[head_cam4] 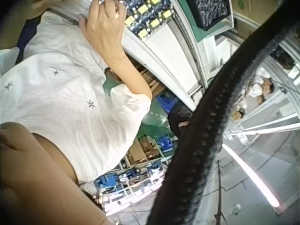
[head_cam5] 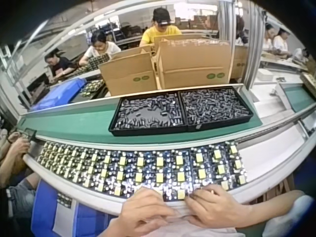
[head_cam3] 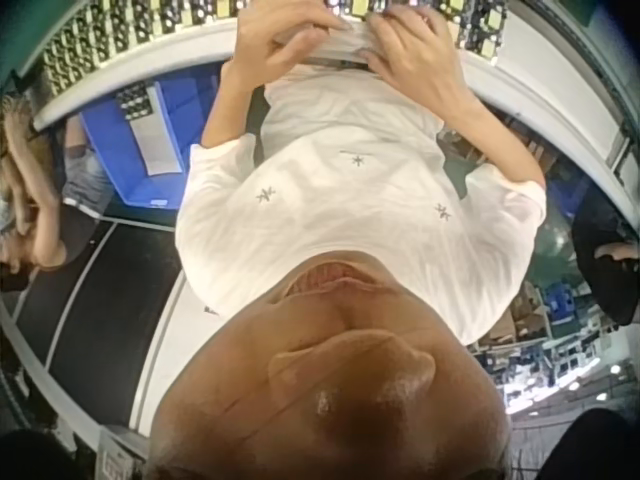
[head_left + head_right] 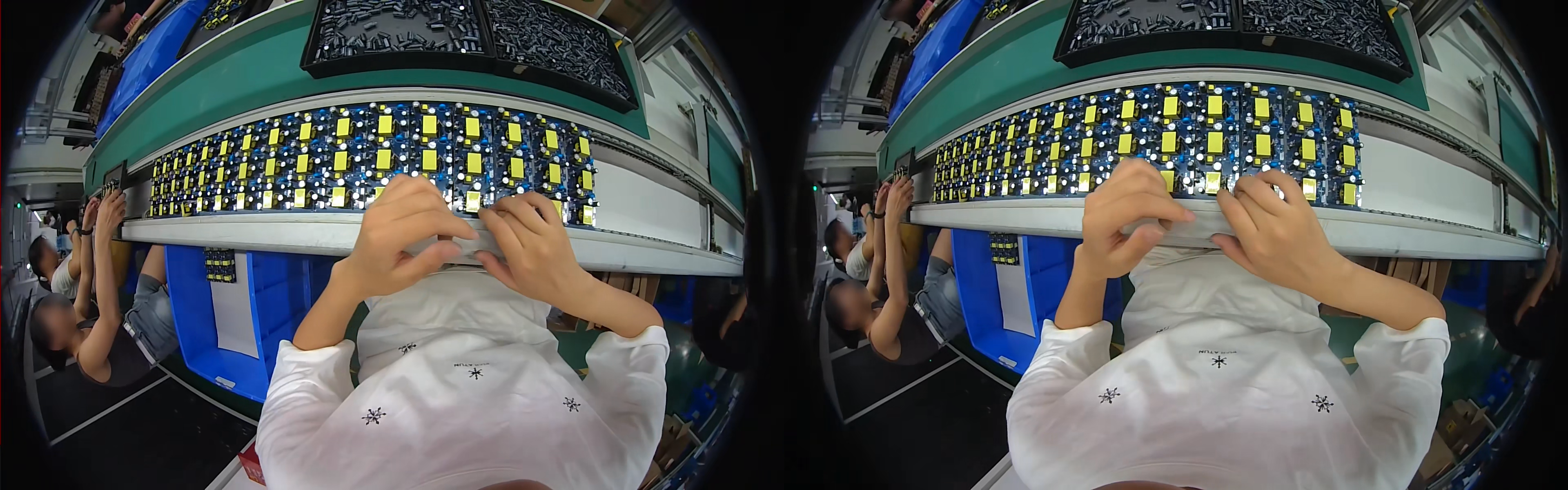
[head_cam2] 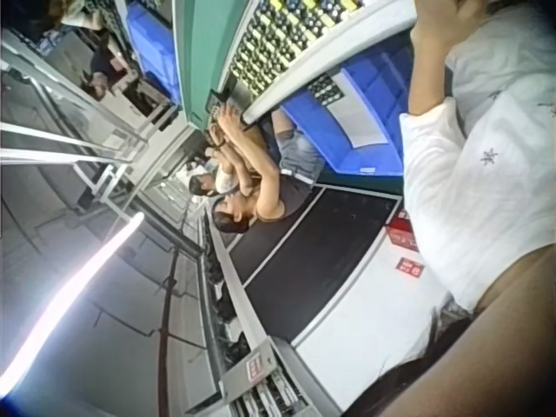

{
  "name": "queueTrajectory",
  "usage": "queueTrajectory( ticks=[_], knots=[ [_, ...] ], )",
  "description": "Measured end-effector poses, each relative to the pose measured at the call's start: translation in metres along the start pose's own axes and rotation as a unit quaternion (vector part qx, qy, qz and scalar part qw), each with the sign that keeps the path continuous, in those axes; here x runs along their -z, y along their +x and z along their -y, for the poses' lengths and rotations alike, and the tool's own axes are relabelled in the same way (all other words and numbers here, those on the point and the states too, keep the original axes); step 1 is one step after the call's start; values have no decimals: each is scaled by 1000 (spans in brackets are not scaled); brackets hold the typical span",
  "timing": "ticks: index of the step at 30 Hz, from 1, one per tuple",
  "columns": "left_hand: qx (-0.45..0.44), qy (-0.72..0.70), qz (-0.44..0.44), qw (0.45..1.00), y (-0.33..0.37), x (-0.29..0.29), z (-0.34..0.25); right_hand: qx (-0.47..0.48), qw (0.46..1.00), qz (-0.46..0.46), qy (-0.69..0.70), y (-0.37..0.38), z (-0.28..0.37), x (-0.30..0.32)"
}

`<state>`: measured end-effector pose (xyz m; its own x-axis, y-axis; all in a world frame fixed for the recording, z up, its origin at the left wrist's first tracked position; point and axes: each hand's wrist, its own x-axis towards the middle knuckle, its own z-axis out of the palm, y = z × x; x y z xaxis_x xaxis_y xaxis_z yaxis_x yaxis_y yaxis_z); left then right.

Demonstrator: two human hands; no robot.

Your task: Assembling electronic components onto circuit boards on a production line.

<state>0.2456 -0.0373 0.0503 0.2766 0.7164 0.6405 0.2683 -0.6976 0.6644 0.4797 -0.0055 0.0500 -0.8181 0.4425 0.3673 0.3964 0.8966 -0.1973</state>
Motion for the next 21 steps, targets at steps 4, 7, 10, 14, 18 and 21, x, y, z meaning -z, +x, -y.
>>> queueTrajectory(
  ticks=[4, 7, 10, 14, 18, 21],
  knots=[
    [22, 71, 21, 997, 9, 20, 3, 6, 1000, -1, 8, 0, 1, -1],
    [149, 79, 4, 986, 21, 31, 7, 3, 1000, 5, 21, -5, 2, -1],
    [258, 92, -33, 961, 40, 47, 23, 1, 999, -3, 40, -10, 1, -2],
    [187, 262, -27, 947, 82, 81, 74, 0, 999, -5, 49, -13, -1, -2],
    [129, 367, 4, 921, 123, 95, 164, 10, 998, 7, 68, -18, -5, -3],
    [104, 502, 27, 858, 146, 83, 219, 20, 998, 12, 66, -20, -7, -4]
  ],
)
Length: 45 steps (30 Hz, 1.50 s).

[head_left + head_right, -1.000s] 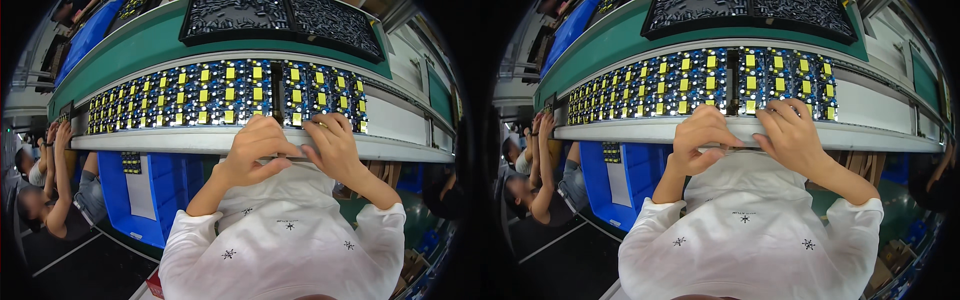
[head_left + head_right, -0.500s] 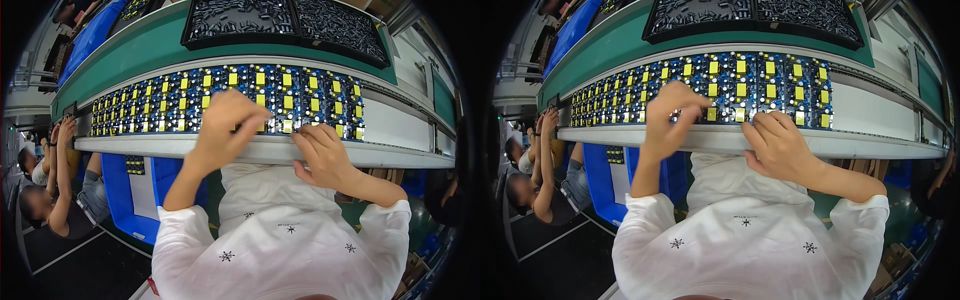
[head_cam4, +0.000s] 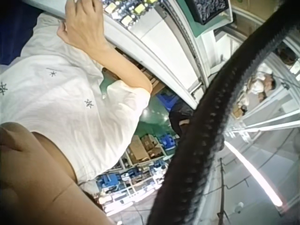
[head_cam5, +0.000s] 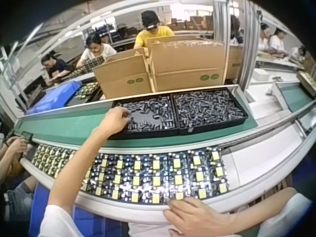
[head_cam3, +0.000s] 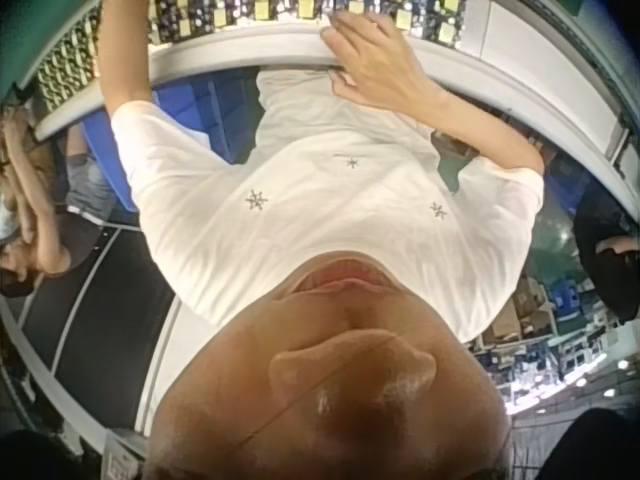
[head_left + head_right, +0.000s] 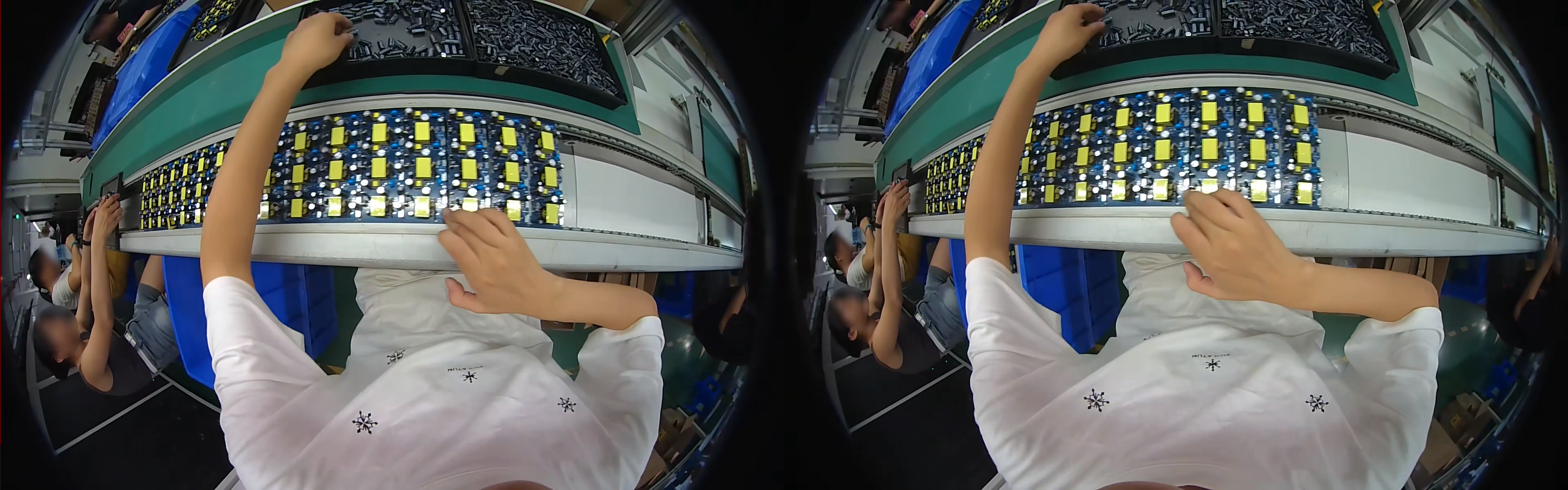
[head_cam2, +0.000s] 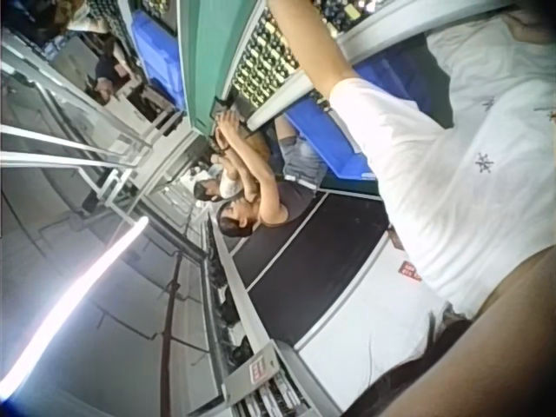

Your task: Assembling electronic components onto circuit boards on a production line.

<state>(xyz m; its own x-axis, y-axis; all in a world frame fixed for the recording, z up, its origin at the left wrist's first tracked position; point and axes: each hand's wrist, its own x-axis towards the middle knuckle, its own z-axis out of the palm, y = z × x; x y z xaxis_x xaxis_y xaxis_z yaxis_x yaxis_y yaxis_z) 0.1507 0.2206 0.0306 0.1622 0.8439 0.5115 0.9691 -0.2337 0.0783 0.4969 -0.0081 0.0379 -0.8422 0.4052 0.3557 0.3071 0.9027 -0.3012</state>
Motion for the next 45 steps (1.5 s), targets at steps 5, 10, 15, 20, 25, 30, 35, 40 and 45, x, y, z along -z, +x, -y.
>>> queueTrajectory(
  ticks=[5, 10, 15, 20, 25, 30, 35, 40, 45],
  knots=[
    [63, 3, 83, 995, 20, -18, -13, 24, 997, 48, -48, 7, 1, 8],
    [28, -67, -46, 996, 7, 10, -40, 92, 986, -6, -142, 45, -19, 20],
    [22, -237, -30, 971, -42, 48, -80, 52, 967, -135, -210, 138, -116, 36],
    [119, -466, 121, 868, -86, 81, -117, -25, 961, 49, -272, 185, -181, 44],
    [203, -567, 158, 782, -99, 96, -128, -26, 983, 20, -179, 193, -196, 16],
    [126, -531, 143, 825, -102, 88, -126, -87, 985, 88, -123, 199, -195, 19],
    [-6, -307, 165, 937, -97, 80, -126, -32, 999, -27, -29, 189, -185, 25],
    [-145, -196, 116, 963, -98, 69, -131, -25, 994, -106, -19, 162, -159, 38],
    [-144, -197, 102, 964, -98, 57, -126, -67, 990, -121, 15, 123, -139, 53]
  ],
)
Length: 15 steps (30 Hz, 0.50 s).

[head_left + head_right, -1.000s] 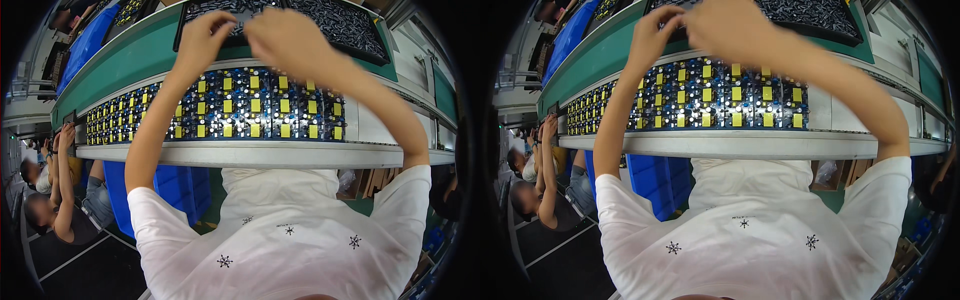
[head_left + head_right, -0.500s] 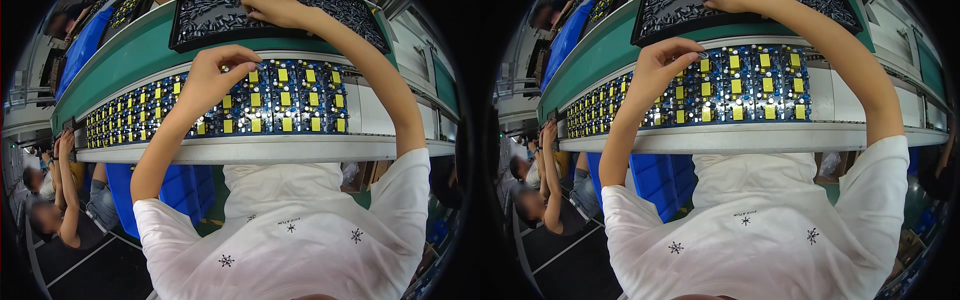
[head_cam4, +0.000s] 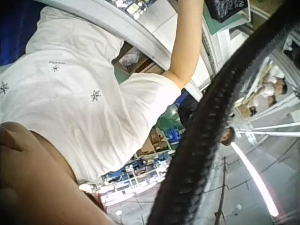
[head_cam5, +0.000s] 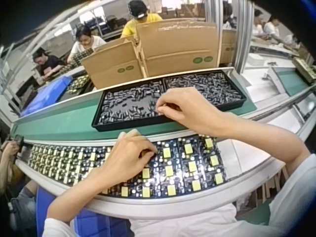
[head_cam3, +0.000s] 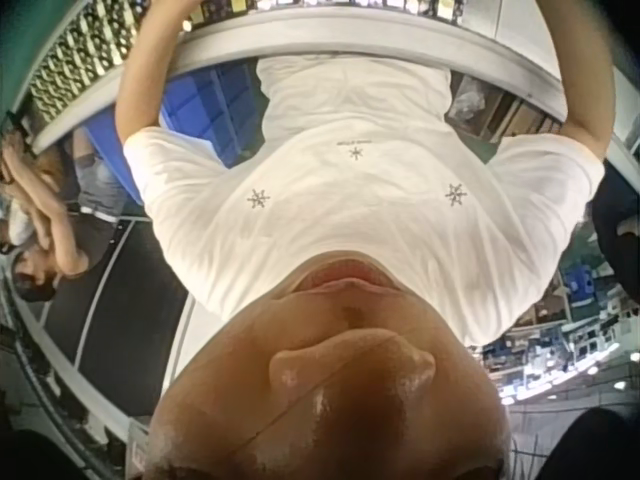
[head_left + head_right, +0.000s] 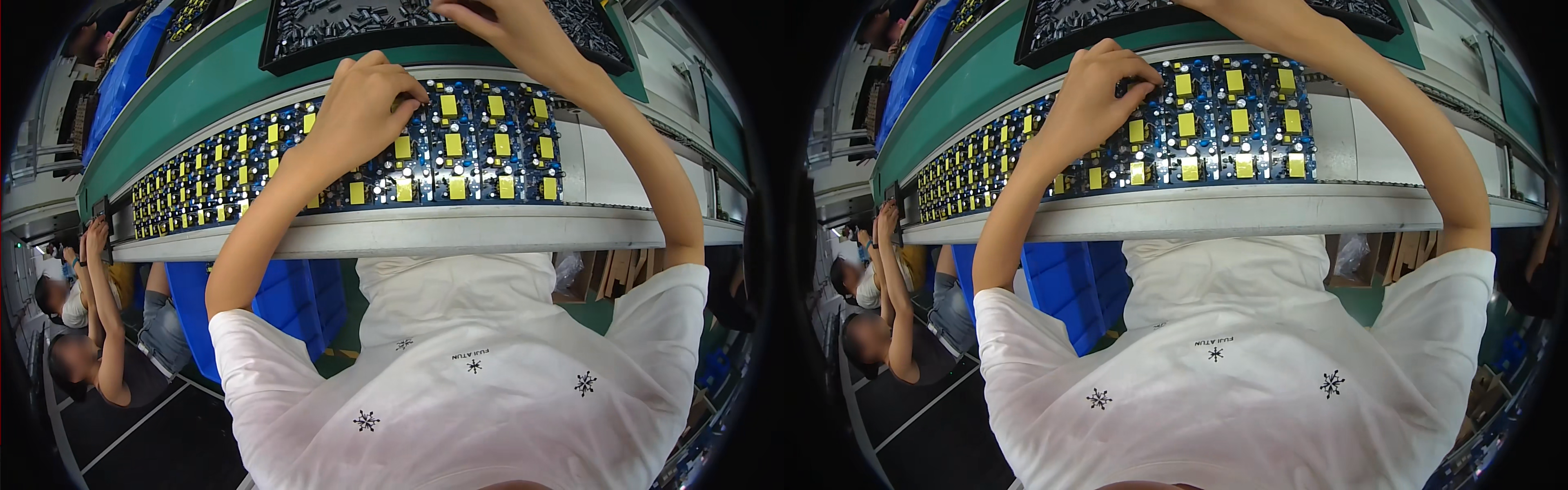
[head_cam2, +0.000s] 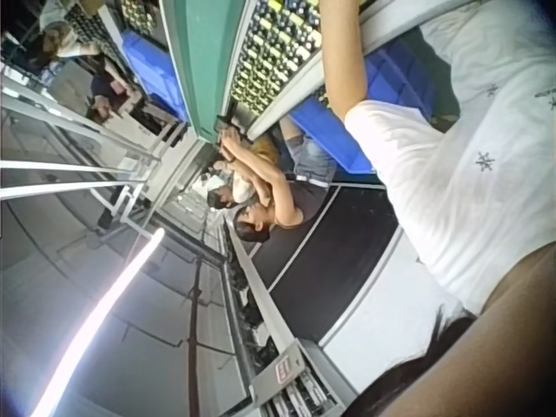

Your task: Assembling electronic components onto circuit boards on a production line.

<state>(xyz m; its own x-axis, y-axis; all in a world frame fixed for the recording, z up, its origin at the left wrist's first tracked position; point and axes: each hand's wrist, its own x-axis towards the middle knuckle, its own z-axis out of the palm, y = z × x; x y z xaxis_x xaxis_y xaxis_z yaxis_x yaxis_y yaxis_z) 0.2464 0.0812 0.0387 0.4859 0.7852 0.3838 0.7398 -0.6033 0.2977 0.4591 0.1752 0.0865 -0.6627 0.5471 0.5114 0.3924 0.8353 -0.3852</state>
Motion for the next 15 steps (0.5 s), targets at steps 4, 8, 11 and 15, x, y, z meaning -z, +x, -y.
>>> queueTrajectory(
  ticks=[4, 8, 11, 15],
  knots=[
    [-10, 9, -2, 1000, 0, -1, 5, 0, 999, 11, -30, -21, 9, 13],
    [-8, 31, 10, 999, 1, -1, 3, -32, 997, 50, -52, -33, 13, 24],
    [-8, 37, -5, 999, -1, -1, 2, -41, 996, 53, -56, -38, 12, 25],
    [0, 41, -5, 999, 0, 1, -5, -17, 998, 66, -9, -45, 9, 20]
  ],
)
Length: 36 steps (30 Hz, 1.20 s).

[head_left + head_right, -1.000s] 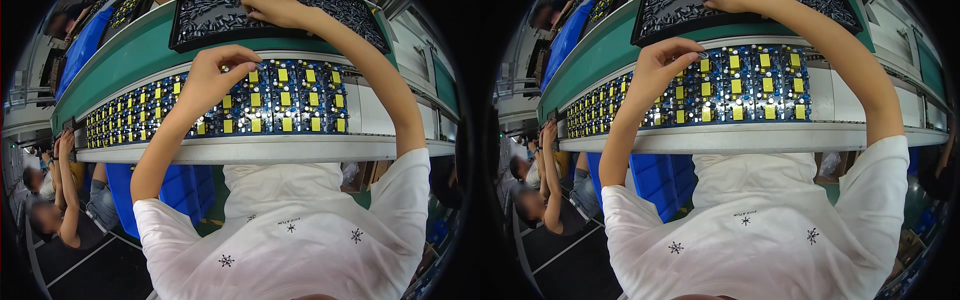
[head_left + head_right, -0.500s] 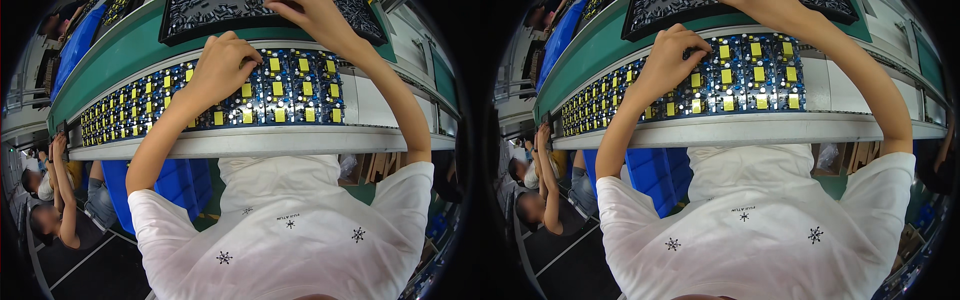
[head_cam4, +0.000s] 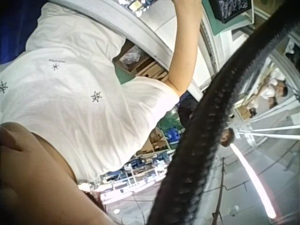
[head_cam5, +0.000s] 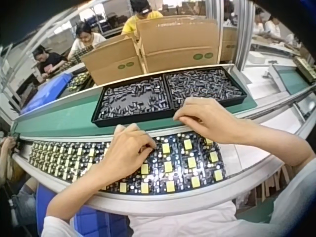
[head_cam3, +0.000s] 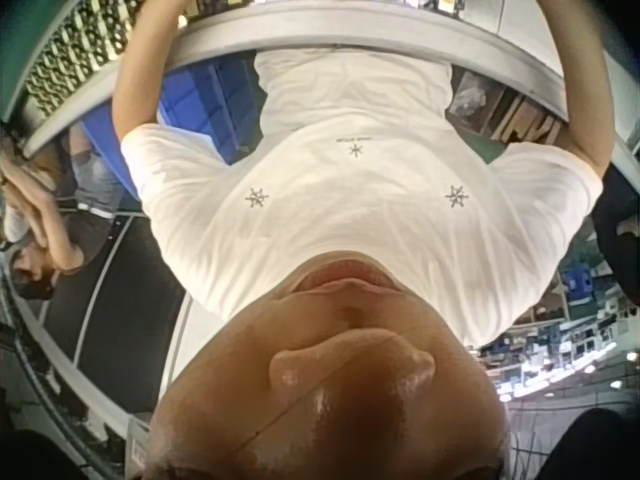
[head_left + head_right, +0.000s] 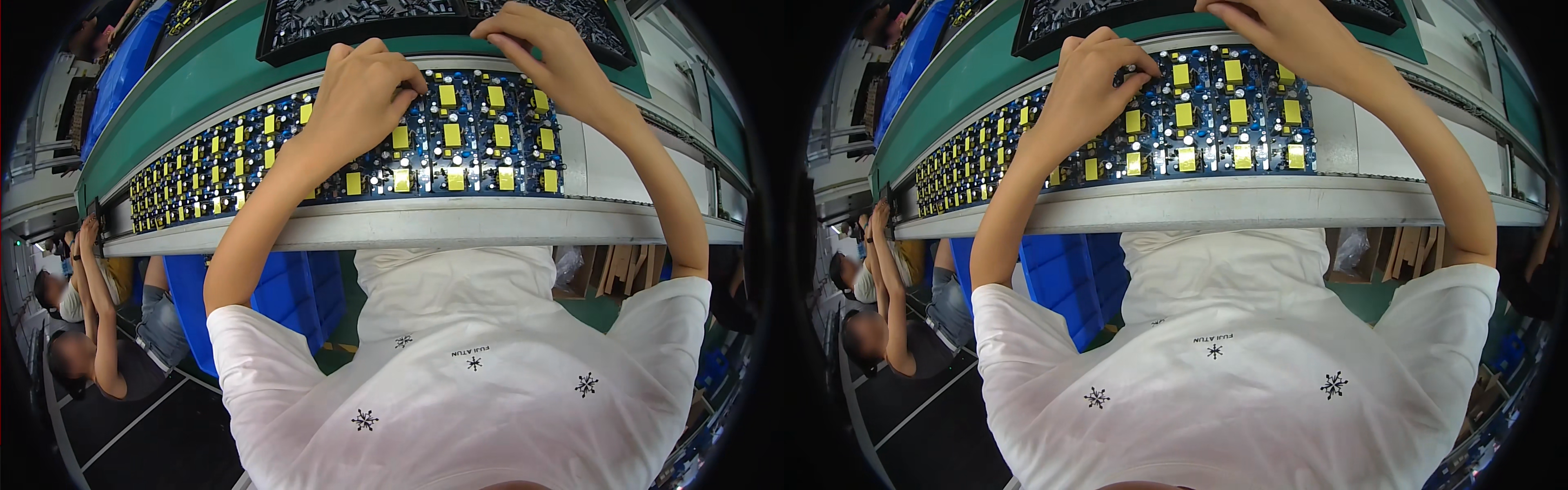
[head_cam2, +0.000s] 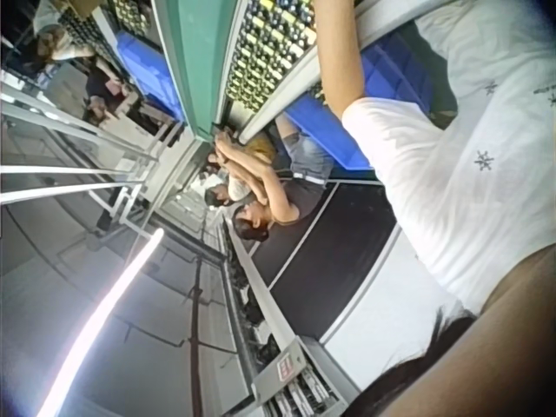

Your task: Assembling electronic components onto circuit boards on a production line.

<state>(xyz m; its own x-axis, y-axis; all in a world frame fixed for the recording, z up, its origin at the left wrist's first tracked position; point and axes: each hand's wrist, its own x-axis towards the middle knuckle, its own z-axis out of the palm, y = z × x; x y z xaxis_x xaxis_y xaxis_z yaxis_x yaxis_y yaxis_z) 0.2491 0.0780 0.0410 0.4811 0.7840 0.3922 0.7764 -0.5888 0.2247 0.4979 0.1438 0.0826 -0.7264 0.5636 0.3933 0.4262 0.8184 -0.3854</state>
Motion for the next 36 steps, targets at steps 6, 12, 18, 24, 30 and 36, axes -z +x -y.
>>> queueTrajectory(
  ticks=[6, 12, 18, 24, 30, 36],
  knots=[
    [7, -15, 38, 999, 3, 3, 1, -22, 990, 62, 122, -9, -10, -18],
    [-35, 55, 2, 998, 16, 8, 30, -61, 972, 109, 198, -15, -3, -20],
    [146, 82, -23, 986, 71, 2, 81, -62, 960, 119, 247, -7, 8, -32],
    [161, -159, 63, 972, 89, -17, 114, -61, 966, 156, 199, 2, 37, -51],
    [156, -169, 23, 973, 79, -19, 117, 8, 988, 129, 88, -4, 40, -68],
    [167, -116, -28, 979, 77, -22, 120, 45, 992, 114, 42, -3, 40, -72]
  ],
)
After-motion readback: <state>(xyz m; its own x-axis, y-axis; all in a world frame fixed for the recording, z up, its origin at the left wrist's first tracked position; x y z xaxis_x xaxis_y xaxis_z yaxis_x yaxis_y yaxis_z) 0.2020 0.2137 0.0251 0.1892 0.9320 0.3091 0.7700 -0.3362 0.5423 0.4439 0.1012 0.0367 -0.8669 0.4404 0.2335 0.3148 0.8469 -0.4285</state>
